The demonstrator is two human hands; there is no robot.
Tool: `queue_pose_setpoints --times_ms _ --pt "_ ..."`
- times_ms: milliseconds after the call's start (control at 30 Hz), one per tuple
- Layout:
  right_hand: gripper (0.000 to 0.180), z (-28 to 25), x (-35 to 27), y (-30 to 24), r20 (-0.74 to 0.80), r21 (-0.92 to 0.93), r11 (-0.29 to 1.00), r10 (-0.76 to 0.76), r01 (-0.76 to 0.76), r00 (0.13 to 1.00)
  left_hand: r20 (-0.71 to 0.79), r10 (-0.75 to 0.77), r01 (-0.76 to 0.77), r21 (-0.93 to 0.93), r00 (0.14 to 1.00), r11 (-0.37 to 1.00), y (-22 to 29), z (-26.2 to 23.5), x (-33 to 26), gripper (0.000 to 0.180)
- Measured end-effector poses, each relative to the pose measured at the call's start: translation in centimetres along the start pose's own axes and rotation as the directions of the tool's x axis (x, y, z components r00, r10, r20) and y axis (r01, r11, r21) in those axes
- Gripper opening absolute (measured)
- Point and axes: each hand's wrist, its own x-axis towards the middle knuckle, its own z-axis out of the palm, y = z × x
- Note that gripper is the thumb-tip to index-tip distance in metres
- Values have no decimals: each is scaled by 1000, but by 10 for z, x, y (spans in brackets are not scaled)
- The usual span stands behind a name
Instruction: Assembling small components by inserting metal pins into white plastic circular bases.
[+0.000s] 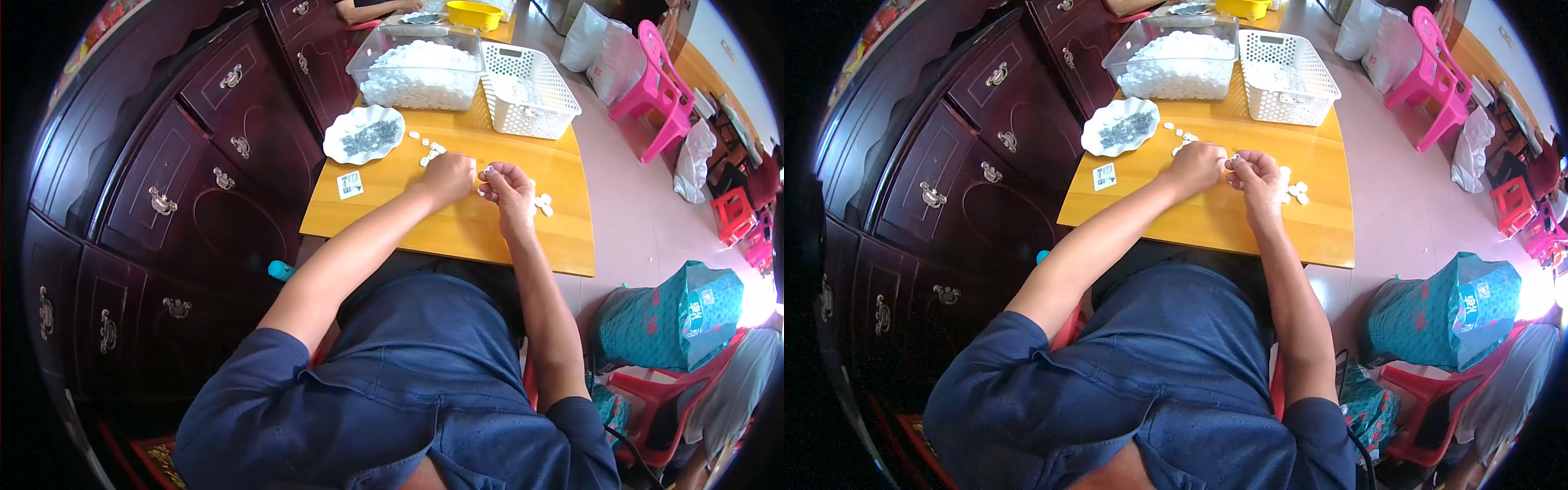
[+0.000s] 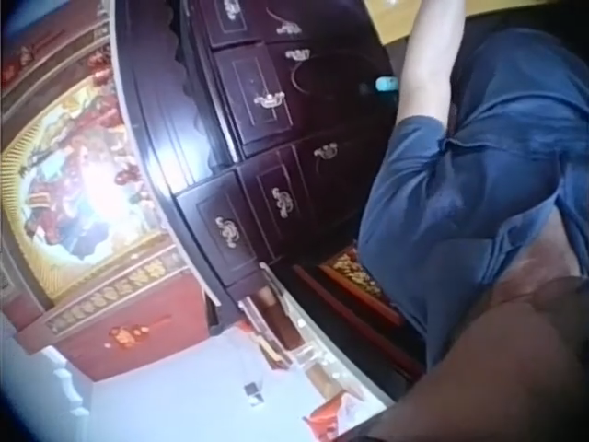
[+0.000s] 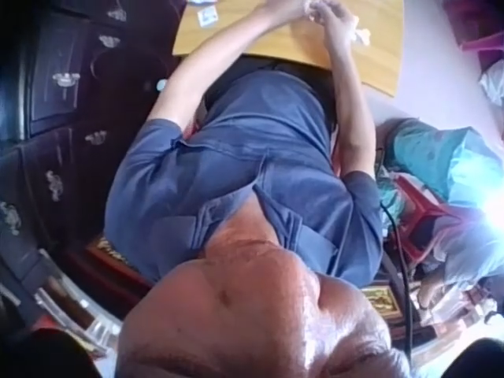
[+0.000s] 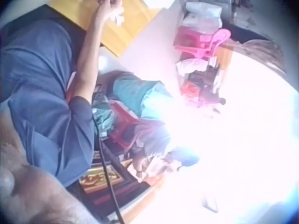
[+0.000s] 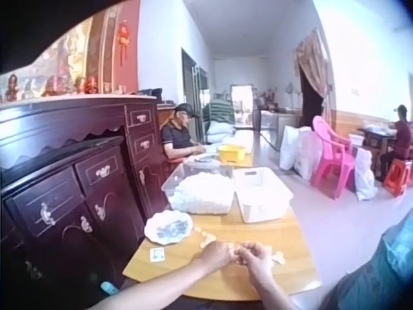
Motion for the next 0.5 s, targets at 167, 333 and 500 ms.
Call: queue_pose_setpoints --times_ms 167,333,500 --pt "15 8 -4 2 15 13 1000 11 -11 1000 216 -359 400 -704 908 587 -5 -33 -47 16" --pt "13 21 -14 3 8 114 990 80 -81 997 245 -370 387 -839 896 382 6 -46 -78 18" --pt "11 32 -22 2 -11 319 930 194 -181 981 216 -288 298 -912 933 280 41 -39 -87 15"
